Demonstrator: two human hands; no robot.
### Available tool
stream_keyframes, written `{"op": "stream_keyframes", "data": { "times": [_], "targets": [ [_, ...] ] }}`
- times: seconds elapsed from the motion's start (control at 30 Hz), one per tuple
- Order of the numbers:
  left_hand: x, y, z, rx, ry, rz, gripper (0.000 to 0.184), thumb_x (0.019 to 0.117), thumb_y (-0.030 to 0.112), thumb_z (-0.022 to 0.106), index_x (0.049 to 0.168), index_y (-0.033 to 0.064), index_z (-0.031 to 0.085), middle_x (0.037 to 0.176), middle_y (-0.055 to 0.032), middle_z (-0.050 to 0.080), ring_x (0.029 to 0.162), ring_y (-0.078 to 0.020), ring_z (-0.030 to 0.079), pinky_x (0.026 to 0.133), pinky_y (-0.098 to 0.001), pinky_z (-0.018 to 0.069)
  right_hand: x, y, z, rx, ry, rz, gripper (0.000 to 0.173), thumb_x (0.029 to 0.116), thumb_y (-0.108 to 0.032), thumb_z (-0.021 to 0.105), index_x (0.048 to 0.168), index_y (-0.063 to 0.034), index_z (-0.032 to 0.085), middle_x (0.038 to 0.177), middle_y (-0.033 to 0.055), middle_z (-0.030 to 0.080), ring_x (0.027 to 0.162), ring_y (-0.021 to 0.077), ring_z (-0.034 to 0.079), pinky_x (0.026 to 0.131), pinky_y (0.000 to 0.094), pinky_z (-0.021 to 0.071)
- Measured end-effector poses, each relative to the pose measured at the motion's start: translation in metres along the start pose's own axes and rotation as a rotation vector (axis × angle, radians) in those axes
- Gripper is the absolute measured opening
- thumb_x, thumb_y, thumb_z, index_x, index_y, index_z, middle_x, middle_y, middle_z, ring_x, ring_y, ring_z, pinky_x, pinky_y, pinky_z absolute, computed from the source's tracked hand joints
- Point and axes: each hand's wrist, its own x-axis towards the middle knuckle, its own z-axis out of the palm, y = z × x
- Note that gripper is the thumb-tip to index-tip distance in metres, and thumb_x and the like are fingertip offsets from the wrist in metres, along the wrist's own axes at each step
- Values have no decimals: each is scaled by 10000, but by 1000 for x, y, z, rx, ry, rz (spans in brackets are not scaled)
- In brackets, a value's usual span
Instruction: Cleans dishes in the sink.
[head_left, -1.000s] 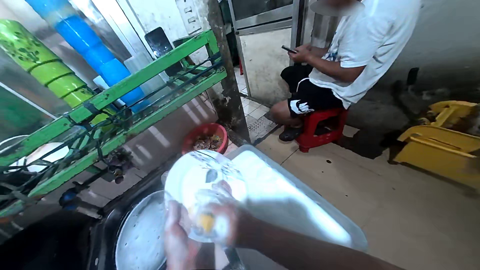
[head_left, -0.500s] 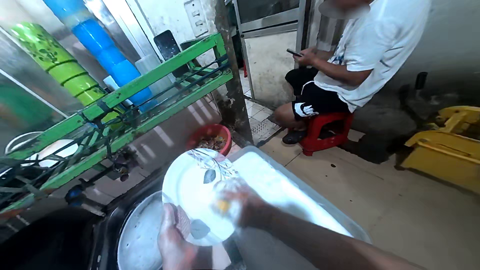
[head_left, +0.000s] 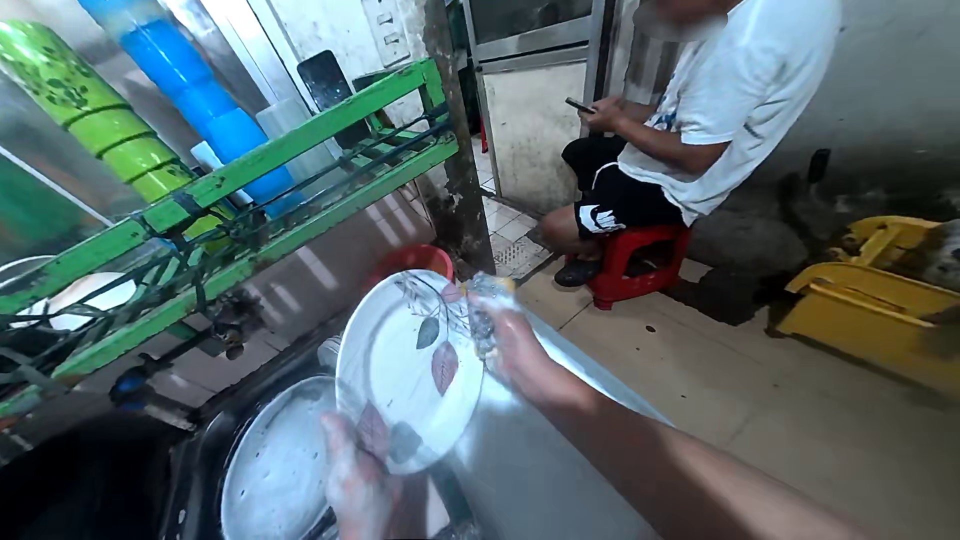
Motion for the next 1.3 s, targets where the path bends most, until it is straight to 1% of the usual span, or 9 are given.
{"op": "stream_keyframes", "data": {
  "times": [0.17, 0.3, 0.4, 0.57, 0.63, 0.73, 1.0, 1.13, 1.3],
  "targets": [
    [25, -5, -23, -199, 49, -566, 410, 1094, 309, 304, 1284, 21, 524, 1162, -219, 654, 1036, -380, 674, 821, -591, 573, 6, -37, -20, 480, -235, -51, 186, 1029, -289, 487, 1115, -158, 588, 820, 6, 651, 668, 81, 640, 580, 234, 555],
    [23, 0, -22, -241, -37, -614, 355, 1002, 32, 368, 1325, 5, 514, 1044, -201, 709, 898, -281, 739, 749, -457, 638, 19, -35, -61, -362, -298, 41, 344, 985, -200, 638, 1290, -49, 593, 1003, 97, 685, 813, 160, 663, 706, 331, 577],
    [14, -19, 0, -164, -161, -662, 447, 863, -91, 464, 1303, -26, 505, 1064, -235, 701, 905, -315, 732, 752, -493, 629, 2, -6, -49, -974, -239, -3, 462, 933, -308, 749, 1295, -41, 644, 1144, 222, 692, 1018, 355, 684, 904, 572, 551],
    [-18, -43, 25, 150, -277, -592, 341, 789, -139, 568, 1104, -8, 571, 906, -77, 698, 804, -137, 694, 700, -317, 603, -49, 9, -25, -1117, -624, -670, 483, 881, -405, 717, 1260, -107, 702, 1278, 102, 699, 1288, 249, 600, 1167, 499, 391],
    [-27, -41, 22, 224, -382, -573, 592, 729, -147, 551, 1310, -34, 529, 1055, -81, 695, 905, -114, 691, 766, -299, 601, -27, -4, -46, -988, -498, -452, 454, 888, -248, 756, 1290, -54, 673, 1247, 131, 697, 1191, 240, 641, 1104, 480, 457],
    [-45, -40, 13, 196, -393, -653, 576, 746, -130, 531, 1311, -15, 534, 1057, -82, 712, 912, -133, 704, 771, -344, 613, 4, -14, -81, -870, -133, -219, 404, 982, -287, 681, 1309, -60, 611, 1012, 204, 687, 817, 325, 676, 717, 561, 567],
    [-13, -24, 18, 54, -430, -620, 277, 761, -88, 588, 1003, 40, 631, 870, -36, 722, 798, -116, 702, 715, -313, 604, -45, -22, -17, -995, -698, -763, 369, 822, -296, 794, 1141, -116, 749, 1121, 66, 739, 1090, 209, 678, 980, 469, 533],
    [-10, -12, 12, -93, -171, -634, 380, 640, -82, 587, 1014, -15, 586, 868, -138, 707, 783, -219, 719, 675, -406, 619, -7, -41, -30, -975, -349, -299, 366, 920, -194, 757, 1256, -73, 680, 1106, 154, 722, 972, 280, 703, 872, 541, 574],
    [-7, -18, 16, -203, -28, -497, 381, 705, -42, 565, 1085, -41, 584, 916, -175, 702, 809, -259, 715, 687, -450, 612, -32, 8, -49, -1075, -380, -588, 493, 905, -331, 724, 1263, 2, 669, 1183, 182, 712, 1135, 288, 678, 1016, 496, 532]
  ]
}}
